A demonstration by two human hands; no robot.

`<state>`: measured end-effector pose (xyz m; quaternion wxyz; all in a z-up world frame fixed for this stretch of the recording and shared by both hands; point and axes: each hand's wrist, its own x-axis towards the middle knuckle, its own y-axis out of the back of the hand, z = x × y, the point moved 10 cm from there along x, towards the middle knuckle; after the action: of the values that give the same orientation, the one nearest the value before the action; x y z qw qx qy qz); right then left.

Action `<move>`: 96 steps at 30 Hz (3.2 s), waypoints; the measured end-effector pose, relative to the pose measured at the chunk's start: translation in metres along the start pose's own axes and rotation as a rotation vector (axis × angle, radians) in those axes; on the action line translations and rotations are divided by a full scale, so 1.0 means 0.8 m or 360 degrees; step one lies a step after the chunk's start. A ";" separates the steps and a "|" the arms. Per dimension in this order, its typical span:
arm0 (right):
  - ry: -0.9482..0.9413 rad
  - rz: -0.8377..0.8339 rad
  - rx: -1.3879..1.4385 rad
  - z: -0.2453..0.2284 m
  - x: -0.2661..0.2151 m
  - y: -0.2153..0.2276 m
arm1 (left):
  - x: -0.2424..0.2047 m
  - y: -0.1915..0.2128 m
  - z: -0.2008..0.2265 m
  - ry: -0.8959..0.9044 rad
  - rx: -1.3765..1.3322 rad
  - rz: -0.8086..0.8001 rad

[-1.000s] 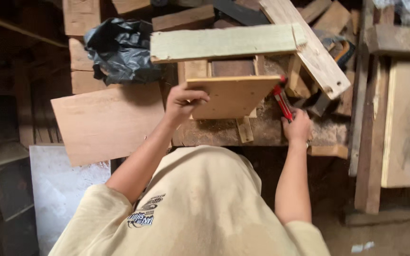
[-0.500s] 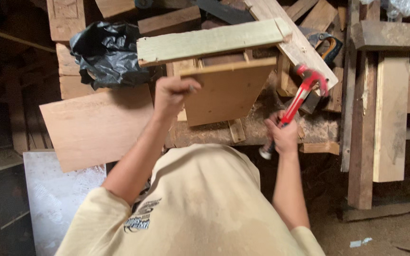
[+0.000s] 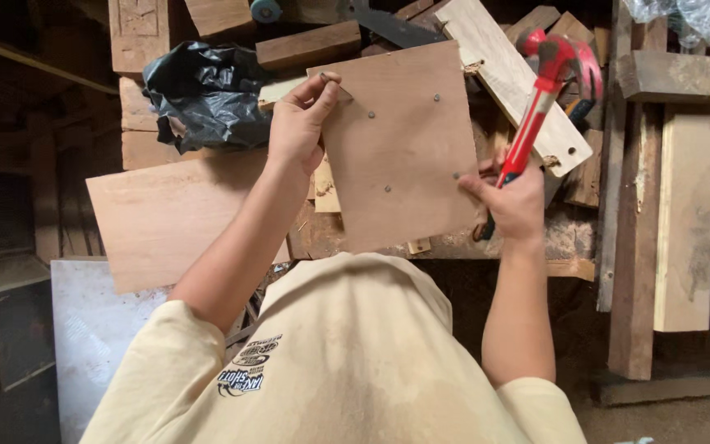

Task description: The person assembles a small wooden box by aligning and hammering nails into wooden panels. They repeatedly position pieces, insert nails, and strike them with a hammer to secure the structure.

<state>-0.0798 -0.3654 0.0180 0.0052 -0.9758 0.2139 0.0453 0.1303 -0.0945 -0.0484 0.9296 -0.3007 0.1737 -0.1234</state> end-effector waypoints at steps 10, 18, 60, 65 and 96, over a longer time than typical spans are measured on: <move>-0.0098 -0.0083 0.0201 0.040 0.006 0.004 | -0.039 -0.004 0.140 -0.1042 0.0828 0.0176; -0.0071 0.0066 0.0224 0.055 -0.006 0.017 | -0.009 0.007 0.116 -0.0714 0.0840 -0.0014; -0.0221 0.0027 0.0114 0.081 -0.058 0.029 | 0.043 -0.043 0.077 -0.0720 0.1217 -0.0205; -0.0287 0.0029 0.0160 0.079 -0.053 0.027 | 0.047 -0.039 0.076 -0.0705 0.1214 -0.0127; 0.0256 -0.0220 -0.0919 -0.138 -0.001 -0.084 | 0.044 -0.032 0.039 -0.0578 0.1304 -0.0168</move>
<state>-0.0426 -0.3075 0.1276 -0.2861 -0.9496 0.1250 0.0262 0.1712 -0.1103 -0.0182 0.9798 0.0669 -0.0711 -0.1743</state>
